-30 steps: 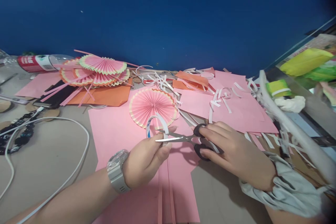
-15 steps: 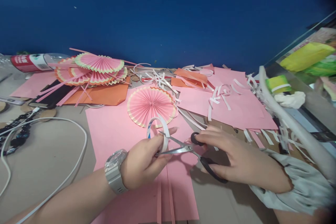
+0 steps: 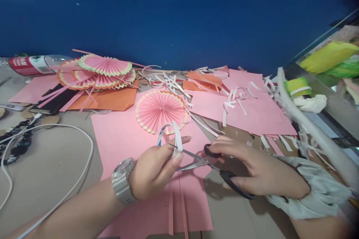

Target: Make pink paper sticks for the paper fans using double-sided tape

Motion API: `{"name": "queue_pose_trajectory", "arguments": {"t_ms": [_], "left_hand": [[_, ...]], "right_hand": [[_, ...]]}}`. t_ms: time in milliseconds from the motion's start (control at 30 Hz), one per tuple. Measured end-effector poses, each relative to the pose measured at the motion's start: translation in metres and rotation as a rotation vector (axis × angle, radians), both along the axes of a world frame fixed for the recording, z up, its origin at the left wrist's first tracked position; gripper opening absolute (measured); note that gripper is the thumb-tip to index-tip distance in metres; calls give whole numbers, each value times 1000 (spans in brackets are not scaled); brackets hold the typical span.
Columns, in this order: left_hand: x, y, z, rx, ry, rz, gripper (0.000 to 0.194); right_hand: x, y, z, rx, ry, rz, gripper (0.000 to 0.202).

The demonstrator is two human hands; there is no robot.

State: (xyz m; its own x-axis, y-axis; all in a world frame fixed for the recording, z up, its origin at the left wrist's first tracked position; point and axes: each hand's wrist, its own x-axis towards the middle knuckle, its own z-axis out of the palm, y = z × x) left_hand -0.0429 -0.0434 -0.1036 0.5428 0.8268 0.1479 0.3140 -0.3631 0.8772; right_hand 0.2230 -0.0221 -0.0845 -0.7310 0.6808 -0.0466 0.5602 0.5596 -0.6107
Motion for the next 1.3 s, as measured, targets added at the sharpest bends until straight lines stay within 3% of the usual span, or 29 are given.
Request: {"name": "queue_pose_trajectory", "arguments": {"t_ms": [133,333,467,767,967,1300], "left_hand": [[-2,1,-3,20,57,-13,28],[-3,2,-5,66,1,-34,20],[-2,2,-4,44,-10,-39,22],[0,4,-1,20,-25,-55,29],[0,3,1,-1,-32,-51,28],[2,-3,-7,-203,-232,37,33]], "right_hand": [[-5,0,5,14,-16,-77,48],[-18,4,27,-166,-153,-41,6],[-19,6,31,-189,-161,-77,3],[-7,6,17,-90,-132,-71,18],[-10,6,17,-77,-148,-82,21],[-25,5,17,-61,-113,-96,14]]}}
